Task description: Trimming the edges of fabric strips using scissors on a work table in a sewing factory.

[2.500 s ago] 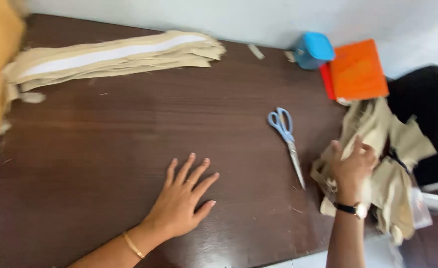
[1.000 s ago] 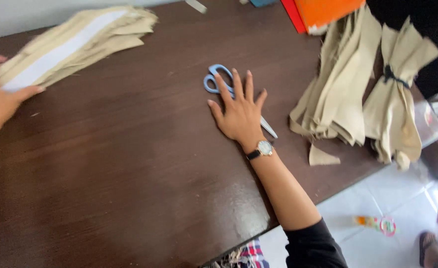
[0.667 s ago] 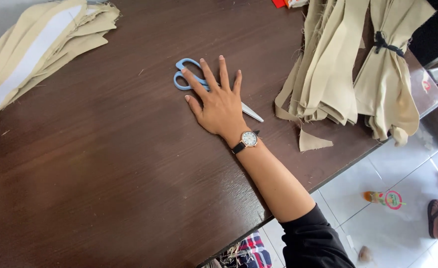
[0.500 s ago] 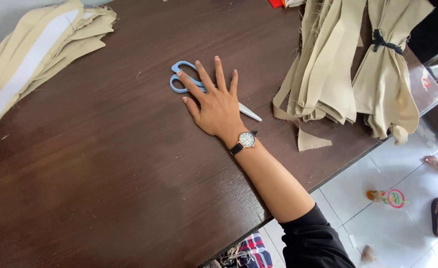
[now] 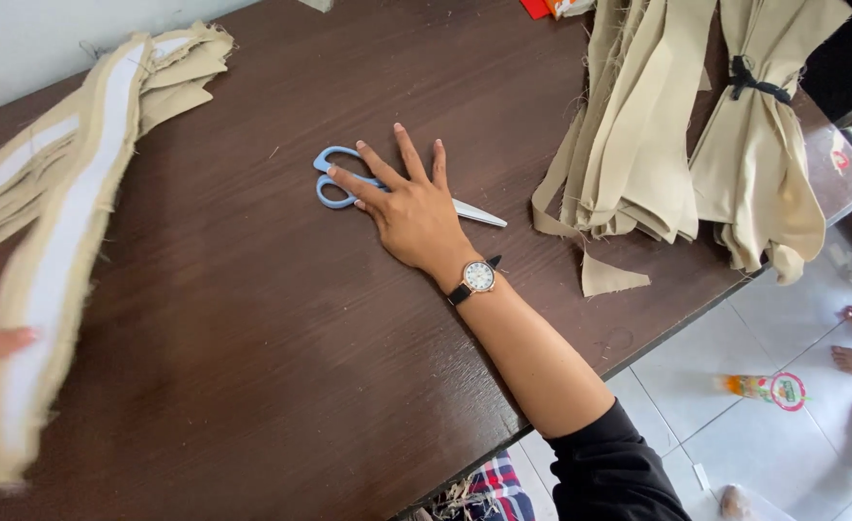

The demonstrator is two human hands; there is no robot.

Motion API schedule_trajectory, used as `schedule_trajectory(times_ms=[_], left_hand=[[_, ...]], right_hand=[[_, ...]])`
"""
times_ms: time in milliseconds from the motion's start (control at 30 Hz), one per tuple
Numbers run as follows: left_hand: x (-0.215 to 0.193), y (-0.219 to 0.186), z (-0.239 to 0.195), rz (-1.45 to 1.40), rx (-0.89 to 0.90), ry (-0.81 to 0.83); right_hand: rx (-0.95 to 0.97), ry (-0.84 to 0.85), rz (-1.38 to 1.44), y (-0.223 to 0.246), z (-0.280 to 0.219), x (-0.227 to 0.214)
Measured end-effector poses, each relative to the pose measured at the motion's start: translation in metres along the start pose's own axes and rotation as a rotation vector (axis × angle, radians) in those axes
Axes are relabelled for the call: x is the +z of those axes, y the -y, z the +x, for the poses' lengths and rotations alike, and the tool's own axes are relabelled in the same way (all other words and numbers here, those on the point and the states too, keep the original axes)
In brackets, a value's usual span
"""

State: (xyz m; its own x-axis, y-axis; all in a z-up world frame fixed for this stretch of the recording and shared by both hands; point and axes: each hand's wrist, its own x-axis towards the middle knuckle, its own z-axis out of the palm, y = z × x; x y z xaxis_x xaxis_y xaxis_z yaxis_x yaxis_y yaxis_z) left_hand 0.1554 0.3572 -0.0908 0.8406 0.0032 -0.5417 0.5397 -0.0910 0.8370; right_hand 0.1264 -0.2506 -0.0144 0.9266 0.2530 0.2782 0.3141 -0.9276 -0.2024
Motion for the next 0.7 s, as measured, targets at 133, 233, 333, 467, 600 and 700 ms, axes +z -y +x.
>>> schedule_trajectory(times_ms=[133,233,333,467,600,700], left_hand=[[0.188,-0.024,-0.109,-0.040,-0.029,0.029],[0.244,-0.025,-0.151,-0.165,-0.256,0.175],[0.283,-0.029,-0.162,-0.110,-0.484,0.405],[0.327,-0.061,-0.171,-0.467,0.012,0.255],[0.320,-0.095,-0.169,-0.528,0.655,0.036],[0.318,-0.105,-0.161,-0.068,1.087,-0.639]], right_hand=[[0.000,0.013,0.009,-0.001,-0.001,0.001],[-0.014,0.009,0.032,0.000,-0.002,0.001],[-0.065,-0.137,-0.047,-0.001,-0.001,0.003],[-0.068,-0.053,-0.020,0.000,-0.001,-0.002],[-0.130,0.105,0.172,0.005,0.005,-0.014],[-0.087,0.336,0.331,0.010,0.008,-0.018]])
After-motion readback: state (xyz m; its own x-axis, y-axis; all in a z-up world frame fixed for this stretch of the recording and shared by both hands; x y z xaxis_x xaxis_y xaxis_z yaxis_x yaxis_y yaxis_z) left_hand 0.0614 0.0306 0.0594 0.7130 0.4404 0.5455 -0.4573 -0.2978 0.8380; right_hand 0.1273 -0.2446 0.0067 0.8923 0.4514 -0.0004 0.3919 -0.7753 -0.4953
